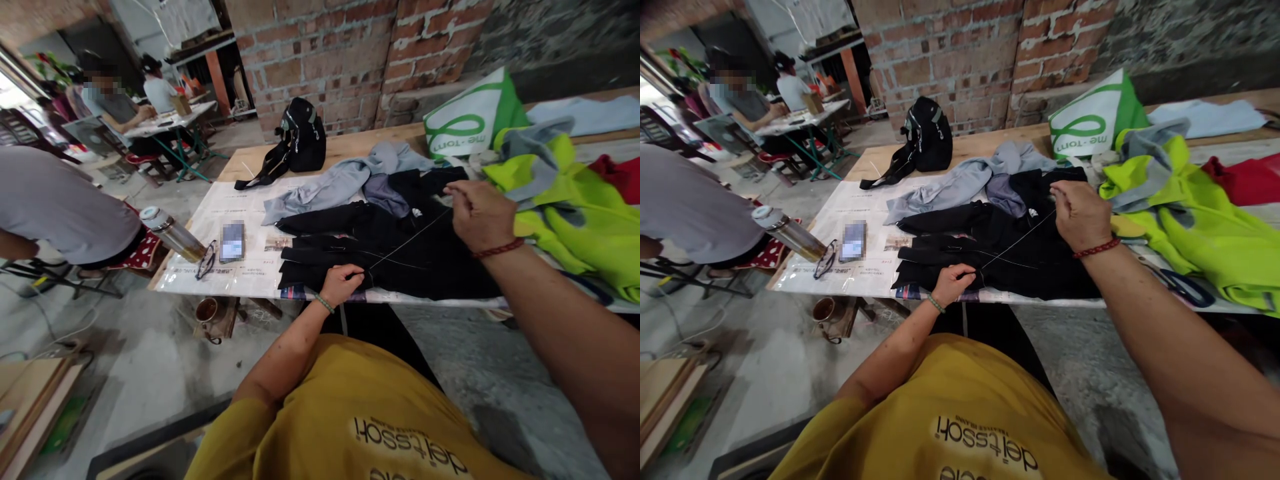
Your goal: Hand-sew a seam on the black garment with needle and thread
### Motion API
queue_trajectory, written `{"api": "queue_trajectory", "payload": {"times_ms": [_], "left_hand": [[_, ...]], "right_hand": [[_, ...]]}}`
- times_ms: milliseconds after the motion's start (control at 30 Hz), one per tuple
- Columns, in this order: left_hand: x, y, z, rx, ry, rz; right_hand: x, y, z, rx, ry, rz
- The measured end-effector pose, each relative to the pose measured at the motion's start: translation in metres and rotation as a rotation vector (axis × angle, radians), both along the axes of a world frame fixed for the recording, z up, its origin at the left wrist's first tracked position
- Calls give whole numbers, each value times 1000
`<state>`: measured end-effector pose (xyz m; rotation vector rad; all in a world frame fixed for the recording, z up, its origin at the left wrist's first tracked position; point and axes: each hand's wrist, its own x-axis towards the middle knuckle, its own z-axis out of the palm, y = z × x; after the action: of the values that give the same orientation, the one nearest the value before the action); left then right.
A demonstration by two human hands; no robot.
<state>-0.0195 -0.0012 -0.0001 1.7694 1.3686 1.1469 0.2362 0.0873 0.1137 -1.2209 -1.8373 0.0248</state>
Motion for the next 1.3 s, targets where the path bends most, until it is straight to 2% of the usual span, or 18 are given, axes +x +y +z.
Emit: {"api": "queue_trajectory", "payload": {"times_ms": [100, 167, 333, 433, 533, 700, 833, 1033, 1300], "left_hand": [[0, 0, 0, -3, -3, 8], [0, 0, 0, -7, -8, 8], [1, -2, 1, 40, -21, 10], [1, -2, 2, 75, -30, 10], [1, -2, 2, 71, -46, 11], [0, -1, -1, 10, -91, 34], [0, -1, -2, -10, -109, 25], [-2, -2, 0, -4, -138, 5], [-2, -2, 1, -28, -110, -16]], "right_hand": [[-9, -2, -4, 56, 1, -42], [-22, -9, -11, 9, 12, -6], [-63, -37, -50, -343, -36, 334], [-80, -42, -72, -409, -112, 460], [-85, -39, -82, -420, -225, 498], [-76, -38, -77, -409, -428, 536], [-72, -43, -68, -409, -509, 554], [-73, -45, -62, -407, -455, 618], [-71, -43, -68, -406, -380, 656]]}}
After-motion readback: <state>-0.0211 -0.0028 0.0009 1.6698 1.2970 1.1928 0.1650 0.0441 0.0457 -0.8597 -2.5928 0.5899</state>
